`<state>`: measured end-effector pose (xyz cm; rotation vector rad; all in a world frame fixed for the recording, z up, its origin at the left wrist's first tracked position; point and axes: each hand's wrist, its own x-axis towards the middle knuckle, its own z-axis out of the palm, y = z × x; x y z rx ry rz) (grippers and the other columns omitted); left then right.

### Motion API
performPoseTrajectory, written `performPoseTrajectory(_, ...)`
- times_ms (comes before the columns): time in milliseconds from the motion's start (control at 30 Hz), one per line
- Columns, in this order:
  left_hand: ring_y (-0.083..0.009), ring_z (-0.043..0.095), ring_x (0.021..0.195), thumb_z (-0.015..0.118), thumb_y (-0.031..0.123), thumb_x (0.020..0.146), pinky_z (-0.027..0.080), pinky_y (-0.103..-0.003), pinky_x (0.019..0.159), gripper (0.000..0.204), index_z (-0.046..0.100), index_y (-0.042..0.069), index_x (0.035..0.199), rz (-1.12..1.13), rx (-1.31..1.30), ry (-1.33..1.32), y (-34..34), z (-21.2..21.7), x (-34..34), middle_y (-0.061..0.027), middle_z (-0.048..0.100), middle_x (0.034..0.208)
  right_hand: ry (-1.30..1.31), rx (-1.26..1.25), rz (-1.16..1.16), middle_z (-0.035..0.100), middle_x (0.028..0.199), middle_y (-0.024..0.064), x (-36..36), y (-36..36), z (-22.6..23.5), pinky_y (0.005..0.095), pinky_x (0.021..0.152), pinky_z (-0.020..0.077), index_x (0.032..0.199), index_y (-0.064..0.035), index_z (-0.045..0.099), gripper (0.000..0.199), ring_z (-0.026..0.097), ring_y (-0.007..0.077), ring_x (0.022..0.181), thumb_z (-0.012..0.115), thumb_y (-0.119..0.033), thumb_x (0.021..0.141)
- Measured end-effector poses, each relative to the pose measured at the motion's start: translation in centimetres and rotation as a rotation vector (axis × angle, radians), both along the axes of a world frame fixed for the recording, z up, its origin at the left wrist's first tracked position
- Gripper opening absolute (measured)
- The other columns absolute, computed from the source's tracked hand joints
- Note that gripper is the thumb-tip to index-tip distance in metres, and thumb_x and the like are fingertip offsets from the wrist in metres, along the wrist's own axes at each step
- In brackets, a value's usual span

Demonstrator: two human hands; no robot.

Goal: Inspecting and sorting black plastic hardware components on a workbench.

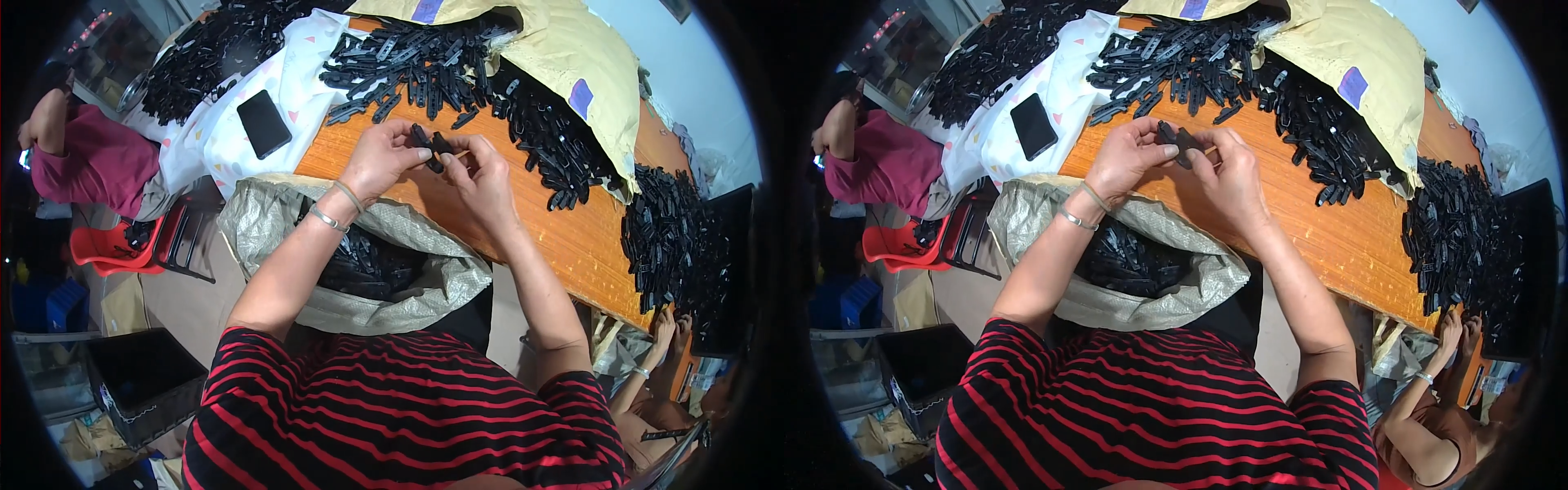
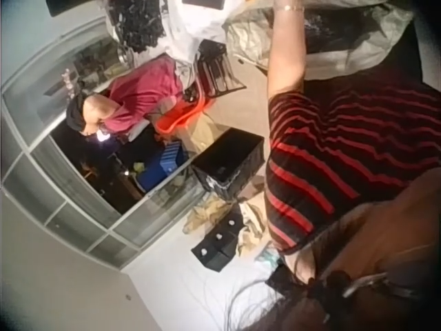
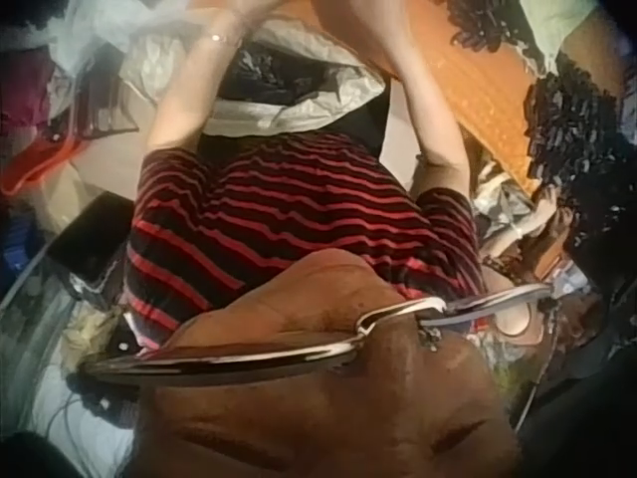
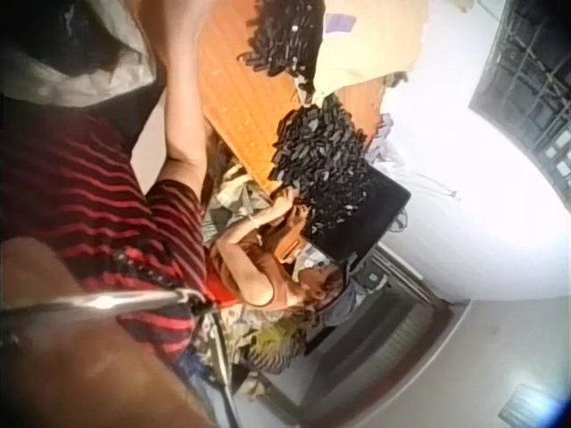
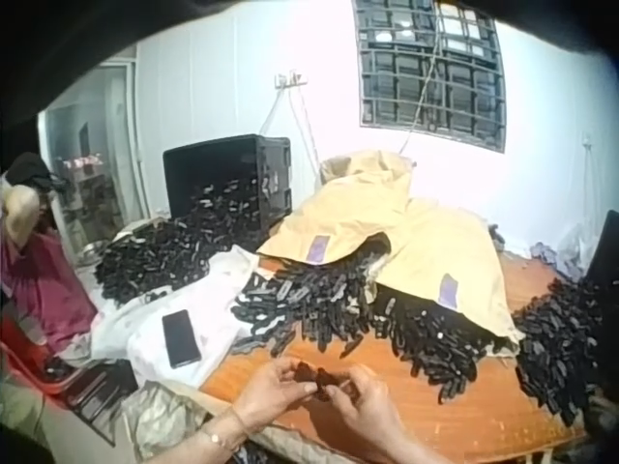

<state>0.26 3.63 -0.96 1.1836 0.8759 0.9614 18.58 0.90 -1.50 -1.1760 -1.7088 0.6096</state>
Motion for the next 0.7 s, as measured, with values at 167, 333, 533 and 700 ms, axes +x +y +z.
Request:
performPoseTrajectory(167, -0.0102, 0.063, 0.084, 0.064, -0.006, 0.083, 0.053, -0.023, 0.072, 0.027, 0.059, -0.003, 0.109, 0.057, 0.062, -0.058, -0.4, 0.0, 0.0, -0.0059, 0.065, 0.096, -0.042, 0.033, -0.019, 0.062, 0.08, 0.0058, -1.2, -0.3, 0.4, 0.0233, 0.057, 0.0501, 0.1, 0.0035, 0.063, 0.016, 0.064, 0.0098, 0.064, 0.067, -0.003, 0.086)
performPoseTrajectory(333, -0.0113, 0.063, 0.087, 0.063, -0.007, 0.083, 0.053, -0.024, 0.075, 0.028, 0.058, -0.003, 0.11, 0.059, 0.089, -0.065, -0.7, -0.3, -0.2, -0.0061, 0.065, 0.097, -0.019, 0.023, -0.03, 0.061, 0.081, 0.0067, -1.5, -0.4, 0.2, 0.0234, 0.057, 0.0493, 0.095, 0.0032, 0.064, 0.014, 0.065, 0.0103, 0.064, 0.07, -0.001, 0.083)
performPoseTrajectory(533, -0.0135, 0.064, 0.093, 0.062, -0.005, 0.085, 0.052, -0.025, 0.084, 0.04, 0.052, -0.007, 0.123, 0.091, 0.226, -0.001, -2.4, 0.4, 0.4, -0.0084, 0.064, 0.101, -0.137, 0.173, -0.058, 0.059, 0.077, 0.0092, -1.6, -0.6, 0.7, 0.0254, 0.056, 0.0498, 0.09, 0.0025, 0.064, 0.015, 0.064, 0.0155, 0.064, 0.072, 0.001, 0.078)
performPoseTrajectory(700, -0.0139, 0.062, 0.099, 0.062, -0.004, 0.086, 0.052, -0.026, 0.087, 0.048, 0.044, -0.008, 0.13, 0.152, 0.201, -0.053, -3.1, 0.1, 0.8, -0.011, 0.062, 0.107, -0.175, 0.309, -0.062, 0.058, 0.077, 0.0113, -2.0, -0.8, 0.2, 0.0279, 0.056, 0.0503, 0.089, 0.0019, 0.063, 0.017, 0.063, 0.0204, 0.066, 0.073, 0.002, 0.075)
